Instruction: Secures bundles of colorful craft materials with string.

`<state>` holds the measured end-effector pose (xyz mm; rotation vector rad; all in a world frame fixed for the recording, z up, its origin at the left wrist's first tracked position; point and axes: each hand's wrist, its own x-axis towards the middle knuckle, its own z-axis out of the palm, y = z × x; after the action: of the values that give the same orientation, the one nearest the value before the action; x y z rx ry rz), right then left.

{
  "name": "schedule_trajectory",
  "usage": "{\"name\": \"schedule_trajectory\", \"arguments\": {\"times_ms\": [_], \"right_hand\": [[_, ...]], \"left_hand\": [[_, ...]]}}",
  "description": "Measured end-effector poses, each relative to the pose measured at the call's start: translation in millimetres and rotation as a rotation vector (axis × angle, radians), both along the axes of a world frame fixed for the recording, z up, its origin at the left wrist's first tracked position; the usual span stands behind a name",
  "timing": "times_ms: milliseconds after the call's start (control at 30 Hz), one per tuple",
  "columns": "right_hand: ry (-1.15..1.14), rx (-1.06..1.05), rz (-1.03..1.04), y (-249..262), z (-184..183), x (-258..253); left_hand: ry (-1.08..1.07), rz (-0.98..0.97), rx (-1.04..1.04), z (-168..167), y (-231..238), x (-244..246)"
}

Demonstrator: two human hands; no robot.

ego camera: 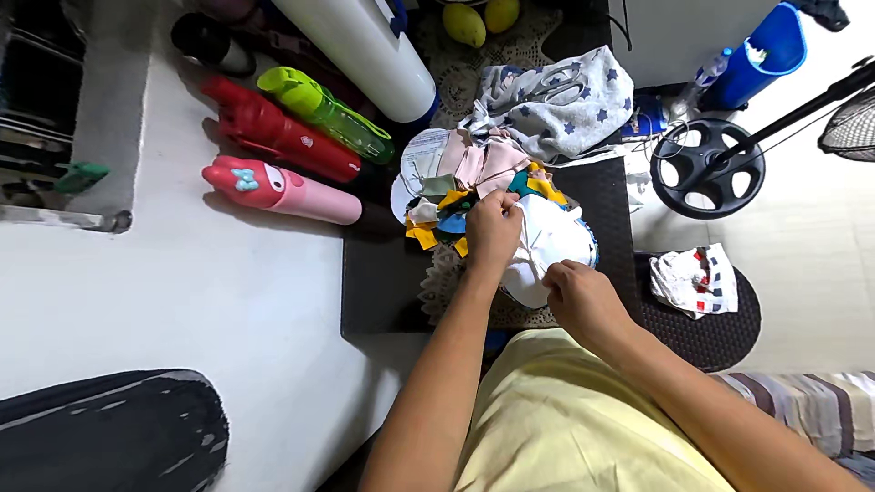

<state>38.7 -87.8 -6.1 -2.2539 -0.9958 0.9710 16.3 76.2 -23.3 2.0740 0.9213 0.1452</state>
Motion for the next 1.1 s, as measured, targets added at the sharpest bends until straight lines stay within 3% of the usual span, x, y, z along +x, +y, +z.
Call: {"name": "schedule_trajectory", "arguments": {"times_ms": [567,700,833,900,967,1100], "right_hand": [[-0.020,-0.005,0.163,4,-10,-4],[-0.002,0.016,0.153,-2,0,4],[-0.191,0.141,0.062,-2,25,25],[-0.307,0.217,0.103,6,23,34],[-0.364,0.246,0.245,15,15,37],[-0.580,0.383,0.509,24,-12,31]], "left_hand": [[0.200,0.168,0.102,-20,9,21],[0.148,0.033,-0.044,-13,18,12],[0.014,-0.100,-0.425,2,33,-15],[-0.113,0.060,-0.509,2,30,-31],[-0.247,0.352,-0.533,-10,18,-45],[-0.248,0.802,-0.708,-38,-14,-69]]}}
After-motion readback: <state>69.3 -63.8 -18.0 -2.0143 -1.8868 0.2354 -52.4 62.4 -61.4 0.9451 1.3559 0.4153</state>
